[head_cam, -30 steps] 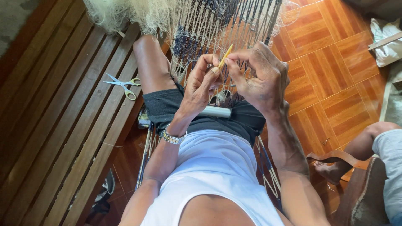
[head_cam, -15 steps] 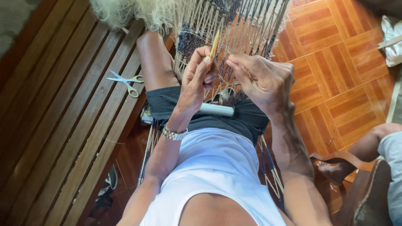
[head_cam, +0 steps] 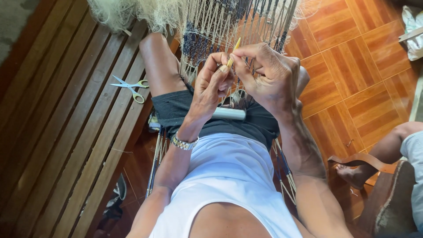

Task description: Weaving or repairing a fishing net using a wooden shuttle and line.

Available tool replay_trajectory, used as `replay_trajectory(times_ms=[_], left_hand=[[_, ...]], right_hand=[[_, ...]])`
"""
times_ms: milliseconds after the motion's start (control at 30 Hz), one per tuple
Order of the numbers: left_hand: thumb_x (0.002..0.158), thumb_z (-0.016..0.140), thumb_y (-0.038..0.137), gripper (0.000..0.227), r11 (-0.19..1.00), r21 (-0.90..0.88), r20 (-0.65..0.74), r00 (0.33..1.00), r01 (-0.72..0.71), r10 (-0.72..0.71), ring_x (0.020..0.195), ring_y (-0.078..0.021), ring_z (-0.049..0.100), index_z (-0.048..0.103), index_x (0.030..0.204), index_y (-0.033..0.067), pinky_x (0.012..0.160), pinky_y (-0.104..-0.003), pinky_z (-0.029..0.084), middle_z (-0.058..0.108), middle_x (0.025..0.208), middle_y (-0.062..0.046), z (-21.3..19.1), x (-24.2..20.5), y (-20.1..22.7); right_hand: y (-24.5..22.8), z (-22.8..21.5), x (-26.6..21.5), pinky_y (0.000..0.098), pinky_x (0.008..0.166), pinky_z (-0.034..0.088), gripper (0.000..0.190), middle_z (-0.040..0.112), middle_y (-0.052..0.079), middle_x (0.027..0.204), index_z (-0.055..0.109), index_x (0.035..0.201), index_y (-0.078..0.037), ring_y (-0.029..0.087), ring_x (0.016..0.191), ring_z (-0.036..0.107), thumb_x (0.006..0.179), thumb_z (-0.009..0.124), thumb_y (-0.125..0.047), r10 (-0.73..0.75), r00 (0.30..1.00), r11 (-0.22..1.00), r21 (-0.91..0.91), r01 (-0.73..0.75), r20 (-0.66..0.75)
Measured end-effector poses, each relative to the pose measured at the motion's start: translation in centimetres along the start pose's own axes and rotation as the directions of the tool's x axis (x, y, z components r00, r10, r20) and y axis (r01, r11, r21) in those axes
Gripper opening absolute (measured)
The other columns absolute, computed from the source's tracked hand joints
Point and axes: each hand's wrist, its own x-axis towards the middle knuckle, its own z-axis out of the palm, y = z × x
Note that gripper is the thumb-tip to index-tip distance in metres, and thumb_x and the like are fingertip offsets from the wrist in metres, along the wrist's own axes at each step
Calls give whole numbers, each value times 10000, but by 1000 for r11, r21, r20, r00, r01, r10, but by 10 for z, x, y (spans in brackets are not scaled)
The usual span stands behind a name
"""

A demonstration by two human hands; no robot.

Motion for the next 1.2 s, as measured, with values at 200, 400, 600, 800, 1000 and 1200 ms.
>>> replay_trajectory(times_ms=[200,400,600,800,1000,1200], left_hand=[[1079,514,271,98,989,-136,44,997,-56,62,589,-34,220,475,1065,183,483,-168,199,329,721,74,-5,2,-5],[1109,467,226,129,989,-76,-120,986,-124,114,638,-15,386,496,1212,154,505,-135,325,418,714,83,-24,4,-20],[1115,412,186,119,994,12,-49,992,-111,112,676,-15,367,448,1221,146,516,-127,321,432,785,41,-18,2,-7],[1112,451,201,139,993,28,-54,991,-119,120,662,-17,424,489,1228,136,501,-139,355,493,828,23,-12,1,-16],[1121,470,231,122,994,42,-41,993,-105,107,699,-13,388,477,1194,133,514,-138,304,475,867,15,-7,1,-13],[1082,527,325,170,998,-27,37,997,-63,64,611,2,235,454,1064,173,496,-145,168,361,841,72,-2,4,-2]], right_hand=[[13,10,-12,219,436,377,56,489,-45,567,724,1053,-59,62,466,396,1076,775,-63,94,995,987,134,-90,-20],[14,-4,-8,219,433,364,125,282,-76,440,777,1118,44,84,334,349,999,751,73,-121,993,958,262,118,-6],[8,-10,4,259,467,441,121,378,-31,478,790,1142,2,119,376,432,1038,728,9,-208,978,952,226,207,-20],[-1,-5,16,312,485,473,108,526,3,539,795,1120,-23,163,412,503,1024,754,7,-183,982,940,286,188,-45],[2,2,19,291,507,485,131,327,-25,491,783,1144,-7,156,413,453,1020,756,22,-178,983,940,288,184,-48],[6,5,4,290,493,408,75,509,-30,576,777,1080,-89,103,494,471,1057,847,-103,-149,989,989,4,149,10]])
